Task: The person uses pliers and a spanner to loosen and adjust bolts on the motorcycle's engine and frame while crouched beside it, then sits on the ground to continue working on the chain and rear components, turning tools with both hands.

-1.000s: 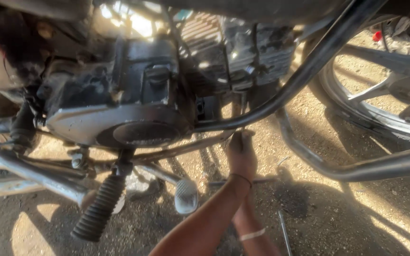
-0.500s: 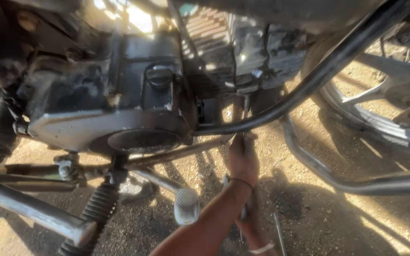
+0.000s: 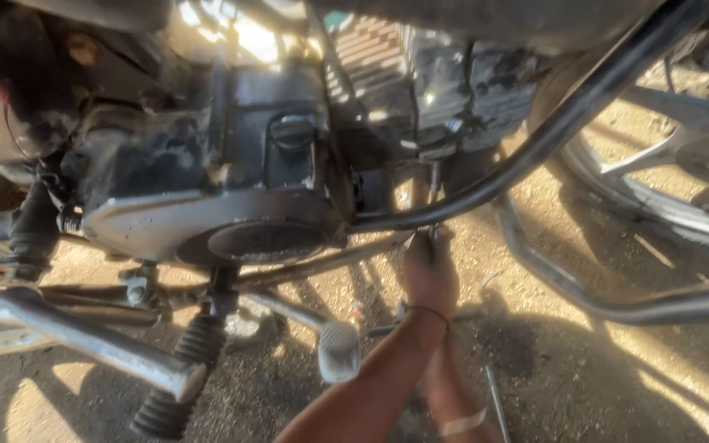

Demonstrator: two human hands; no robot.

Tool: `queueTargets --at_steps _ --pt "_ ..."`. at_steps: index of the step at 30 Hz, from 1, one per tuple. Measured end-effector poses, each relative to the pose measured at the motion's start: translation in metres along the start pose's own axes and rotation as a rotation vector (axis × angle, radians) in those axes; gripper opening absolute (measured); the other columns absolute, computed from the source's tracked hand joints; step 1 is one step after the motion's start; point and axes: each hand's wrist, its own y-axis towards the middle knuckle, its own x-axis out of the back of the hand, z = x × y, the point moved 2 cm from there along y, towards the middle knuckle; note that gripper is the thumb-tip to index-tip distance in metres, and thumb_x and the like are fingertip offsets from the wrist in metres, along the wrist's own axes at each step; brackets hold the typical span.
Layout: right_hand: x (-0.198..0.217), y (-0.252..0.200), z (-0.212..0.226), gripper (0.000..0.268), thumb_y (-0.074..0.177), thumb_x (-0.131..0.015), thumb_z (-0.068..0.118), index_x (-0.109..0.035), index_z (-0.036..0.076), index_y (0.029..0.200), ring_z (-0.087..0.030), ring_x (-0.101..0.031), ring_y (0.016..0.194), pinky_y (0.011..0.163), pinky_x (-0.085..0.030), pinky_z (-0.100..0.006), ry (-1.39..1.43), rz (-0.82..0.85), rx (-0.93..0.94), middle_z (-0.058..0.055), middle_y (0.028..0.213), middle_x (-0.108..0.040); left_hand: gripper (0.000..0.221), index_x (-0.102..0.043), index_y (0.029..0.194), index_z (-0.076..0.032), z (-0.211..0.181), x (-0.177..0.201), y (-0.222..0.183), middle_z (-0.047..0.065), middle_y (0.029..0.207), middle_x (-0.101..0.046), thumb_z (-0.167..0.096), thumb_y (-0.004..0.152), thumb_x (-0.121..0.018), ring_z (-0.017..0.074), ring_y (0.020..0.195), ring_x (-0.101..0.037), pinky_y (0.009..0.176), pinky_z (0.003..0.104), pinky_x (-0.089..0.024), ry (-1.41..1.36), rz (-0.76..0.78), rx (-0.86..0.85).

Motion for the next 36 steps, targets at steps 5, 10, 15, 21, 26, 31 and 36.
queueTargets --at_steps 5,10,15,21,26,31,36 --pt "0.007 -0.038 0.054 0.03 0.097 -0.062 0.027 -0.059 -0.002 0.102 -0.02 -0.057 0.07 0.059 -0.05 -0.034 0.105 0.053 0.007 -0.011 0.084 -0.061 0.031 -0.068 0.102 -0.005 -0.025 0.003 -0.005 0.011 0.081 -0.066 -0.032 0.101 -0.053 0.0217 0.072 -0.062 0.07 0.04 -0.049 0.005 0.042 -0.044" --pt "-0.02 -0.089 0.082 0.028 0.09 -0.067 0.026 -0.07 0.003 0.105 -0.025 -0.066 0.087 0.078 -0.053 -0.039 -0.779 -0.309 0.209 -0.013 0.097 -0.071 0.034 -0.071 0.103 -0.006 -0.025 0.001 -0.002 0.011 0.078 -0.065 -0.035 0.101 -0.055 0.0192 0.068 -0.058 0.066 0.039 -0.048 0.015 0.042 0.055" --pt "-0.015 -0.087 0.07 0.041 0.096 -0.058 0.036 -0.062 -0.001 0.113 -0.029 -0.064 0.096 0.083 -0.051 -0.041 -0.427 -0.429 0.543 -0.016 0.105 -0.067 0.038 -0.071 0.103 -0.005 -0.009 -0.007 0.005 0.01 0.076 -0.065 -0.039 0.102 -0.052 0.018 0.066 -0.057 0.065 0.038 -0.048 0.007 0.038 0.044" --pt "-0.045 -0.092 0.115 0.068 0.107 -0.035 0.055 -0.052 -0.008 0.125 -0.035 -0.062 0.104 0.089 -0.051 -0.047 0.592 -0.394 0.206 -0.026 0.115 -0.062 0.04 -0.069 0.104 -0.005 -0.026 -0.006 0.007 0.011 0.074 -0.064 -0.041 0.103 -0.05 0.0191 0.065 -0.06 0.064 0.04 -0.048 0.104 0.083 0.043" --pt "-0.107 -0.11 0.12 0.073 0.102 -0.026 0.058 -0.051 -0.005 0.128 -0.03 -0.069 0.101 0.087 -0.056 -0.041 0.831 -0.537 0.084 -0.024 0.114 -0.068 0.04 -0.069 0.103 -0.006 -0.034 -0.01 0.002 0.011 0.076 -0.067 -0.04 0.102 -0.05 0.019 0.065 -0.061 0.063 0.039 -0.047 0.074 0.016 0.059" --pt "-0.05 -0.04 0.032 0.05 0.104 -0.035 0.044 -0.053 0.002 0.123 -0.027 -0.058 0.085 0.07 -0.048 -0.047 0.312 -0.481 0.168 -0.02 0.103 -0.061 0.038 -0.069 0.105 0.0 -0.014 -0.011 0.005 0.013 0.073 -0.065 -0.034 0.105 -0.052 0.0186 0.062 -0.058 0.058 0.039 -0.045 0.052 -0.035 -0.027" --pt "-0.015 -0.073 0.08 0.047 0.104 -0.033 0.036 -0.061 0.001 0.118 -0.026 -0.062 0.086 0.075 -0.049 -0.044 0.314 -0.415 -0.05 -0.016 0.099 -0.065 0.037 -0.067 0.107 0.003 -0.028 -0.014 0.004 0.014 0.071 -0.063 -0.03 0.104 -0.053 0.0175 0.058 -0.057 0.054 0.038 -0.045 0.068 0.005 -0.042"
